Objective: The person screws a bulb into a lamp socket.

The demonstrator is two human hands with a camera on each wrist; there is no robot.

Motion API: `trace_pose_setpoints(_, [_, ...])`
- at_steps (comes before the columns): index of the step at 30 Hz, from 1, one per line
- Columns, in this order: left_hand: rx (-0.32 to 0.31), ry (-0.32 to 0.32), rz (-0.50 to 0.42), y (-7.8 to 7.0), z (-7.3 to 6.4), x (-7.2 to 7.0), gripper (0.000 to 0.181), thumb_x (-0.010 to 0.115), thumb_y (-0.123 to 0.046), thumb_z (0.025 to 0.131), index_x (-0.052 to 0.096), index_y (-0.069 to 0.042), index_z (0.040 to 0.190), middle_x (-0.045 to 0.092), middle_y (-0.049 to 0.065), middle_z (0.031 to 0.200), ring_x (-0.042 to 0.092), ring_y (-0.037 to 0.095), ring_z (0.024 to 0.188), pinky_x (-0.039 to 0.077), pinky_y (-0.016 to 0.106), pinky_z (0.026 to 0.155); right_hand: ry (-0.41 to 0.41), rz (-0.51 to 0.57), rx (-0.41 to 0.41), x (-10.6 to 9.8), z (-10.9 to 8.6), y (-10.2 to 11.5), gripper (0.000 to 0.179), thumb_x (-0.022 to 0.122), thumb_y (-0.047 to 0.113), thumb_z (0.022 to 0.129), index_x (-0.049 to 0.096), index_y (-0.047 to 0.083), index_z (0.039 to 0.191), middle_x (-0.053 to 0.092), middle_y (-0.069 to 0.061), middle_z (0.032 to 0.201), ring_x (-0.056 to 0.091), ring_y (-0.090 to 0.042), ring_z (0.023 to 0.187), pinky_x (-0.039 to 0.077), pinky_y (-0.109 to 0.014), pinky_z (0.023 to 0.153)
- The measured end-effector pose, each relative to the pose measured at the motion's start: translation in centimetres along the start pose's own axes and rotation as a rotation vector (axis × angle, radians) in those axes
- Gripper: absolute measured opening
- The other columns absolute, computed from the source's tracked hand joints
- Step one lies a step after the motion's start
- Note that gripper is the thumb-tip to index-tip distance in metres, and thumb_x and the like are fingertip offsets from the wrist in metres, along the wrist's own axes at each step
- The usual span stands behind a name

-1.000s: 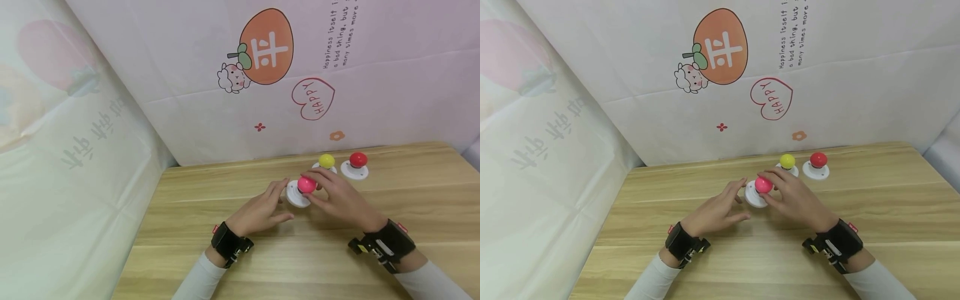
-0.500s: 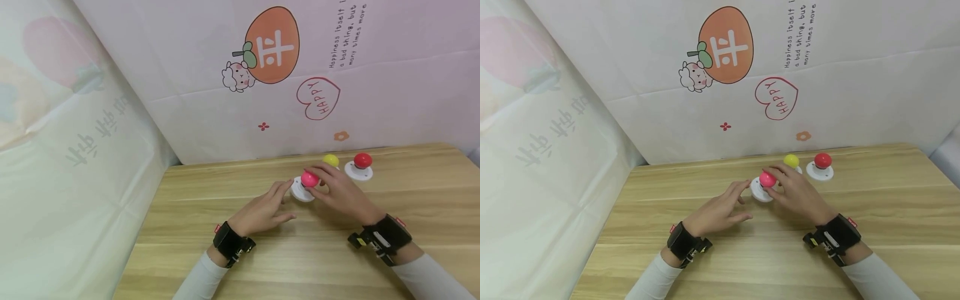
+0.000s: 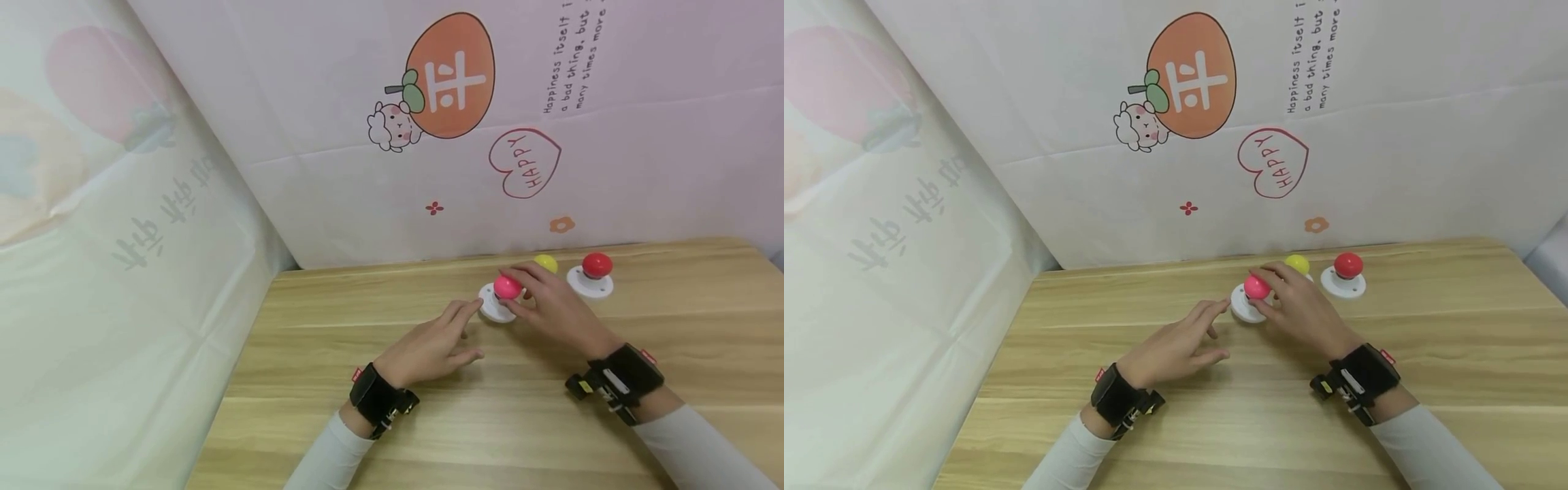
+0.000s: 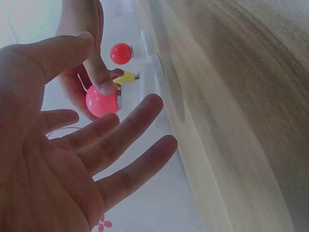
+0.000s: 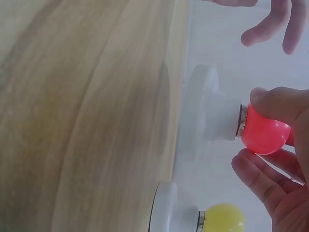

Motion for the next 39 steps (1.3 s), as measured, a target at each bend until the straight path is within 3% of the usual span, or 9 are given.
trace_pose_setpoints(23, [-0.003,0.029,0.014,0.1,-0.2,0.0,0.076,0.05,-0.048,0.097,0.013,-0.016,0.155,0.032,-0.001,0.144,0.048,0.002,0.09,0.045,0.01,0.073,0.029,-0.071,0.043,1.5,1.5,-0.9,0.06,0.079,0.03,0.078,0.058,0.005,0.129,0.055,-0.01,0.123,0.056,-0.019,0.094,0.056,-0.038,0.073])
trace_pose_setpoints(39, [0.004,0.033,0.015,-0.1,0.0,0.2,0.073,0.051,-0.046,0.098,0.02,-0.012,0.154,0.032,-0.001,0.145,0.049,0.002,0.09,0.046,0.01,0.074,0.002,-0.046,0.068,2.7,1.8,-1.7,0.06,0.079,0.028,0.079,0.058,0.004,0.129,0.056,-0.01,0.12,0.053,-0.018,0.096,0.054,-0.04,0.077])
Point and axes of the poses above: each hand's wrist, its own z-axis towards the middle knuckle, its own x-axis out of the palm, y = z × x, the point moved 6 cm from there along z, towards the middle knuckle
